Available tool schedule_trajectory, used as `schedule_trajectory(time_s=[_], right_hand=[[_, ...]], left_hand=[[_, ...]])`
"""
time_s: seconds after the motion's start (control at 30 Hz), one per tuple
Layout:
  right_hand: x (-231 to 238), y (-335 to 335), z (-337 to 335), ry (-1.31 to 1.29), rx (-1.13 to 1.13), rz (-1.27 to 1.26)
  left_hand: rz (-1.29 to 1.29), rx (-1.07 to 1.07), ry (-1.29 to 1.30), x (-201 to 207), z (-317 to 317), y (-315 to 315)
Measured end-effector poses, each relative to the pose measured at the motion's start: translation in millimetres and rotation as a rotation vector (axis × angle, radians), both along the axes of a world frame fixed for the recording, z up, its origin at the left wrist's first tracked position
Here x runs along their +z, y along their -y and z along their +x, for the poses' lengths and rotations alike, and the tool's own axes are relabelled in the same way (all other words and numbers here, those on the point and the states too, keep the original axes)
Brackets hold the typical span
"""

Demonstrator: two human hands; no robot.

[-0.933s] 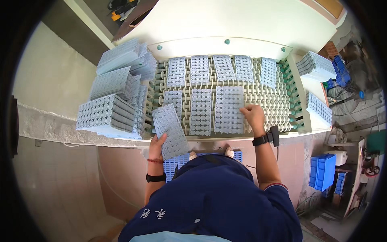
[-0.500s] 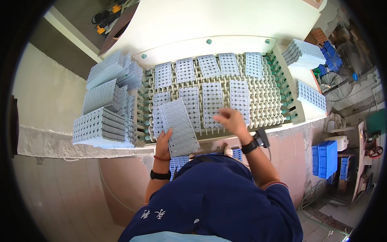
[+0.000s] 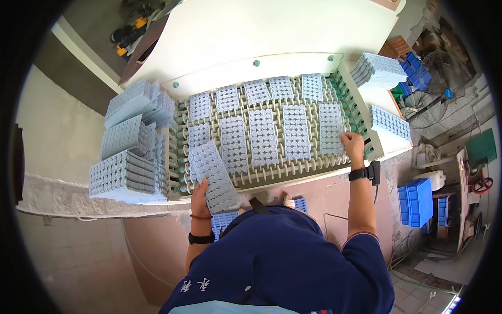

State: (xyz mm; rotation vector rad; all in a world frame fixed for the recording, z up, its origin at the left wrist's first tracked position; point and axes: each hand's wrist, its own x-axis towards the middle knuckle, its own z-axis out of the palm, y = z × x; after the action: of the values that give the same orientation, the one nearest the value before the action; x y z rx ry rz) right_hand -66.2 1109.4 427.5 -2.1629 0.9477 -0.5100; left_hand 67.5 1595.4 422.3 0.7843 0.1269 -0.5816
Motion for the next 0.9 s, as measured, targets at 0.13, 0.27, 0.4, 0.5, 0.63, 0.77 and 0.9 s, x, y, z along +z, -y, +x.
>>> schedule_trajectory(time_s=[0.13,0.27,0.4,0.5,0.63,0.77,0.9], right_hand=[[-14.1,-4.1,10.3,-0.115,-0.064,-0.582],[5.9,-53.0,65.7,0.055,0.044,-0.554],[17.3,-76.8,127.9,0.156,0.334,-0.665],[21.3,-76.6,171.0,0.027,0.444,-0.663],[-3.1,-59.6,217.5,-0.118,0.536,-0.698],[7.3,-54.0,230.6,-0.360,0.600,-0.608],[0.4,-52.7,243.2,-0.319,0.567,-0.665]], left_hand=[[-0.004,0.028,-0.011,3.0,-2.7,-1.8],[-0.026,0.032,-0.013,1.5,-5.4,-5.8],[0.018,0.021,-0.012,4.2,-5.2,-4.6],[0.021,0.034,-0.011,5.8,-9.2,-7.3],[0.056,0.074,-0.018,18.5,-18.6,-9.5],[0.087,0.139,-0.050,5.8,-27.4,-25.8],[0.066,0.155,-0.077,7.1,-30.2,-27.7]])
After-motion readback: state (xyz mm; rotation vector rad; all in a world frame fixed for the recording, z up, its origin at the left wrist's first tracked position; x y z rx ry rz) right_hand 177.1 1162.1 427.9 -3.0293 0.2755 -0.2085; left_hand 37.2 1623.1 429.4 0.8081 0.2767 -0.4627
